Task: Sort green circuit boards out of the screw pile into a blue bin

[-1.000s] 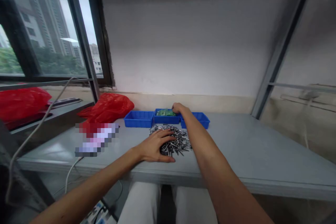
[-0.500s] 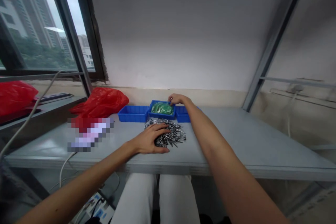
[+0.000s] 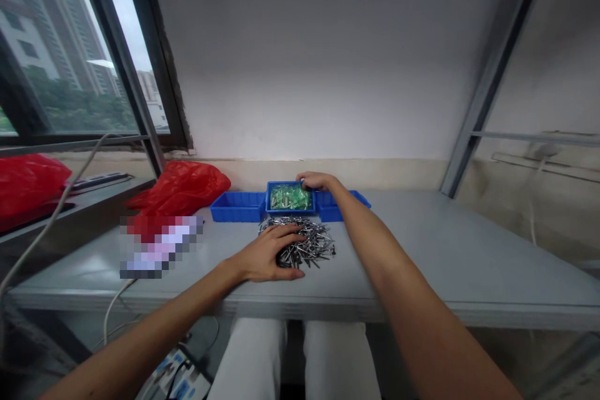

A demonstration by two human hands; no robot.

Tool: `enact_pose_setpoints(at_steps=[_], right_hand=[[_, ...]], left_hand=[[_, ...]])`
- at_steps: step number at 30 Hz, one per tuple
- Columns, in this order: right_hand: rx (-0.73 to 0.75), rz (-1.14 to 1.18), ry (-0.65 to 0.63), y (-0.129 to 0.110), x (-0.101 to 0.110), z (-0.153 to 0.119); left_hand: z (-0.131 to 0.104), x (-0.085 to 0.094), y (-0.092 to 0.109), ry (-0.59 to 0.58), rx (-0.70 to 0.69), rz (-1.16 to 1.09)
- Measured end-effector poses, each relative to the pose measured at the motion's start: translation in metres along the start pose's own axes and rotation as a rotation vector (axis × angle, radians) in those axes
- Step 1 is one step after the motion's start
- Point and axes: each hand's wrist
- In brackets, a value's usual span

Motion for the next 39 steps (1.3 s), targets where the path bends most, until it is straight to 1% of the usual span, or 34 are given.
enact_pose_setpoints(at_steps=[5,9,12,14,17,18,19,22,24,30,36,39], right_hand=[[0.049,0.115,0.016,-0.008,0.0,-0.01],[0.135,0.195,-0.002,-0.02,0.004,-0.023],[0.182,0.187,-0.004,-0.028,0.01,-0.033],[0.208,0.154,0.023,-0.032,0.012,-0.039],[0.205,0.099,0.067,-0.038,0.012,-0.046],[0.2,0.09,0.074,-0.039,0.012,-0.047],[0.197,0.088,0.081,-0.041,0.01,-0.049],[0.207,0.099,0.106,-0.042,0.006,-0.052],[0.211,0.076,0.136,-0.041,0.003,-0.054],[0.238,-0.026,0.256,-0.038,-0.005,-0.063],[0.285,-0.135,0.343,-0.048,-0.015,-0.076],[0.284,-0.217,0.377,-0.052,-0.021,-0.083]], left_hand=[[0.001,0.002,0.002,0.01,0.0,0.003],[0.0,0.004,0.003,0.074,-0.015,0.041],[-0.001,0.006,0.004,0.125,-0.005,0.089],[-0.001,0.006,0.004,0.217,0.029,0.138],[0.001,0.003,0.0,0.429,0.16,0.201],[0.003,0.001,-0.002,0.467,0.198,0.213],[0.004,-0.001,-0.004,0.474,0.221,0.221],[0.007,-0.005,-0.008,0.393,0.217,0.234],[0.008,-0.005,-0.009,0.364,0.22,0.236],[0.008,-0.005,-0.008,0.371,0.225,0.258],[0.008,-0.006,-0.008,0.371,0.215,0.28],[0.008,-0.005,-0.007,0.374,0.203,0.286]])
Point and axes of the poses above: each hand's wrist, its own z-axis towards the middle knuckle, its own x-axis out of the back of the hand, y = z × x, and after that the axes turned 10 degrees about -y, right-handed
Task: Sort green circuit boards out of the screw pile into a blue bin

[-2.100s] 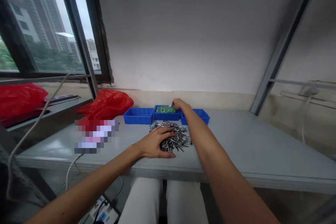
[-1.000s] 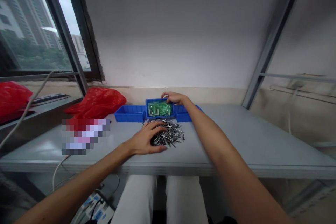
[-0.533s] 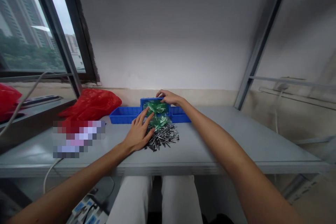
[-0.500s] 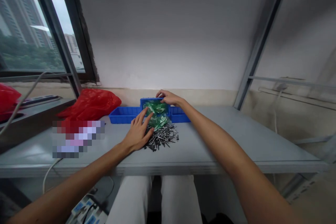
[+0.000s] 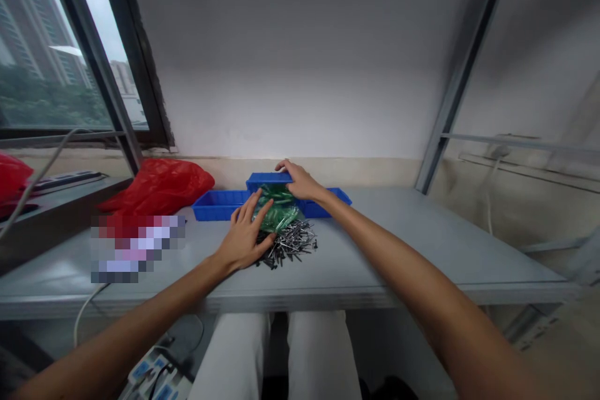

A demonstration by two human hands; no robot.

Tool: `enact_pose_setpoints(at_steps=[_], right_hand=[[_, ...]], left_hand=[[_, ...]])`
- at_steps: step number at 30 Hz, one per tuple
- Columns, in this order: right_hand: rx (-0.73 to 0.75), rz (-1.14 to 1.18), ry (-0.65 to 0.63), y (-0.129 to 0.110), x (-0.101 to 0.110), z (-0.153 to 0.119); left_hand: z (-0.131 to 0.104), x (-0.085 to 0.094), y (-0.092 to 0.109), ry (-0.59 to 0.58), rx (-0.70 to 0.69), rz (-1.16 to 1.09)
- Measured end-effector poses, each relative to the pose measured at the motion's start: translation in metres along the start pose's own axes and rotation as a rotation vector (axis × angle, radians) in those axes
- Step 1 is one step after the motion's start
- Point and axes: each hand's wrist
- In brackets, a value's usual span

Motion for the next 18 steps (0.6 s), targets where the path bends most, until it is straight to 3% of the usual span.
enact_pose_setpoints(at_steps=[8,18], right_hand=[[-0.001,-0.181,0.099,-0.015,-0.011,-0.025],[0.111,-0.072,0.229,-0.031,-0.026,-0.044]], left_hand=[[0.001,-0.005,-0.003,-0.021,0.01,0.01],[-0.001,-0.003,0.002,-0.018,0.054,0.037]])
Point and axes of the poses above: each hand's wrist, its own z-axis towards the middle knuckle, its own x-axis out of the back of the hand, y = z × x, and after that the axes turned 10 degrees about -y, right-handed
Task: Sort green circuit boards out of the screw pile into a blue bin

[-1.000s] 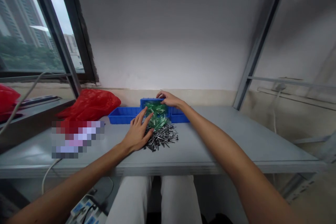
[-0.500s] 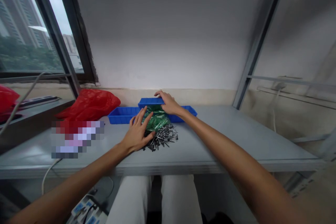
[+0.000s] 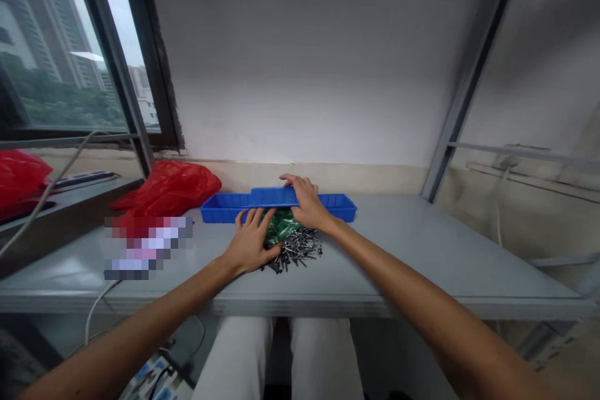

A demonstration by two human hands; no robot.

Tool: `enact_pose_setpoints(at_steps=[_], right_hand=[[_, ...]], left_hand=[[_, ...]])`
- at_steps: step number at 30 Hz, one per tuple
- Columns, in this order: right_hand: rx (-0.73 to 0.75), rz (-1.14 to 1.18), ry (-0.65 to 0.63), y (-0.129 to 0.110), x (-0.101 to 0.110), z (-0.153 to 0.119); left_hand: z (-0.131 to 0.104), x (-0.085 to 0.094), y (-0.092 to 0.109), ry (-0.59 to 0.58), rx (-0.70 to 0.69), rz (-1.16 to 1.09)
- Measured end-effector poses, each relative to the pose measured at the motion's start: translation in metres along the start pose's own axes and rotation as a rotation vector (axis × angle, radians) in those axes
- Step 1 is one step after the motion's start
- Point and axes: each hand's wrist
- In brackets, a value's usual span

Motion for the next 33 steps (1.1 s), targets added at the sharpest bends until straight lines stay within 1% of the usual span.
enact_pose_setpoints(at_steps=[4,8,10,14,19,22,24,26,29,33], right_hand=[[0.024,0.093,0.04,0.0,-0.004,-0.004],[0.069,0.147,0.028,0.001,-0.008,-0.004],[0.067,0.159,0.033,0.002,-0.009,-0.002],[0.019,0.218,0.083,0.011,-0.005,0.008],[-0.037,0.396,0.112,0.036,-0.001,0.033],[-0.186,0.526,0.111,0.052,-0.002,0.052],[-0.317,0.596,0.09,0.06,-0.003,0.064],[-0.413,0.635,0.048,0.066,-0.005,0.076],[-0.472,0.626,-0.056,0.073,-0.006,0.09],[-0.533,0.452,-0.192,0.085,-0.012,0.102]], left_hand=[[-0.001,0.002,0.003,-0.005,0.014,0.014],[-0.001,0.002,0.002,-0.054,0.031,0.003],[-0.001,0.002,0.002,-0.051,0.022,0.007],[-0.001,0.004,0.003,-0.035,0.0,0.014],[-0.002,0.006,0.003,-0.041,-0.018,0.006],[-0.002,0.007,0.004,-0.034,-0.019,0.008],[-0.003,0.008,0.004,-0.031,-0.027,0.006],[-0.004,0.009,0.004,-0.027,-0.037,0.001],[-0.005,0.011,0.005,-0.017,-0.052,-0.005],[-0.005,0.011,0.005,0.002,-0.066,-0.008]])
Point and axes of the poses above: each hand's wrist, its own z-axis towards the middle knuckle, its own x-axis out of the back of the hand, y = z × x, and after that the axes turned 10 degrees about -y, right-handed
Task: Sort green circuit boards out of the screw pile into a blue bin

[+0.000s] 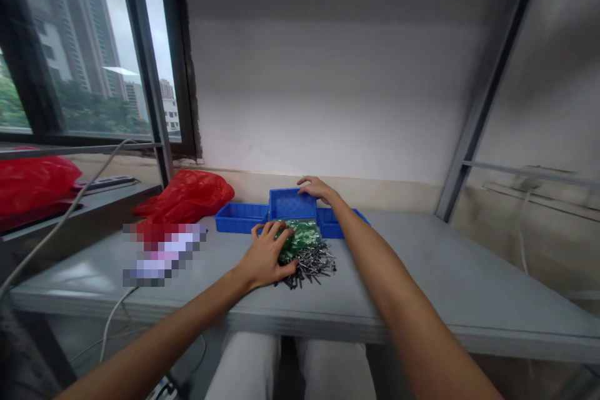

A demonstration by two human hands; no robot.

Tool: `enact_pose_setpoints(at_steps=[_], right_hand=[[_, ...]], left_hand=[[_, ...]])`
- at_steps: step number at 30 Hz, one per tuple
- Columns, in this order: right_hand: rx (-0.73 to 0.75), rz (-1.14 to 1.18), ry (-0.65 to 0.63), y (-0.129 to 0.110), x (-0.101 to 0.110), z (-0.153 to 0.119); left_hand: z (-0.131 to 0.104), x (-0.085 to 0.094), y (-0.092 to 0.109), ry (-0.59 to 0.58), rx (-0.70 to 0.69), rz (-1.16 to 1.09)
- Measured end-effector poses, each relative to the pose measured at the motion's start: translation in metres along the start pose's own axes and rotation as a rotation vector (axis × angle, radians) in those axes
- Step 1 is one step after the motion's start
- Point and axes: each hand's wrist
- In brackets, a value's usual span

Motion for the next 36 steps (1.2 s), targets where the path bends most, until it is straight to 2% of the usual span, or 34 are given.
enact_pose_setpoints(at_steps=[8,14,18,22,24,26,29,31,32,36], right_hand=[[-0.08,-0.176,0.041,0.027,-0.011,0.023],[-0.031,-0.229,0.079,0.035,-0.004,0.017],[0.054,-0.227,0.064,0.032,0.01,-0.009],[0.189,-0.271,-0.126,0.035,0.021,-0.052],[0.229,-0.305,-0.163,0.039,0.024,-0.075],[0.226,-0.326,-0.123,0.046,0.027,-0.095],[0.205,-0.357,-0.095,0.058,0.026,-0.114],[0.215,-0.386,-0.072,0.066,0.021,-0.12],[0.222,-0.408,-0.048,0.069,0.017,-0.122],[0.185,-0.518,0.077,0.078,-0.002,-0.124]], left_hand=[[0.0,-0.002,-0.001,0.01,-0.008,-0.009],[0.001,0.001,-0.002,0.004,-0.009,-0.029],[0.001,0.001,-0.002,-0.01,-0.004,-0.048],[0.001,0.004,-0.003,-0.009,0.0,-0.058],[0.002,0.007,-0.007,0.027,0.032,-0.059],[0.005,0.01,-0.015,0.102,0.122,-0.057],[0.013,0.012,-0.034,0.202,0.353,-0.059],[0.018,0.01,-0.049,0.163,0.484,-0.074],[0.02,0.008,-0.055,0.107,0.514,-0.093],[0.024,0.0,-0.069,-0.049,0.517,-0.143]])
Point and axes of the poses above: each hand's wrist, its own z-axis towards the middle knuckle, its own x-axis out of the back of the hand, y = z × x, and after that the axes turned 10 degrees about -y, right-handed
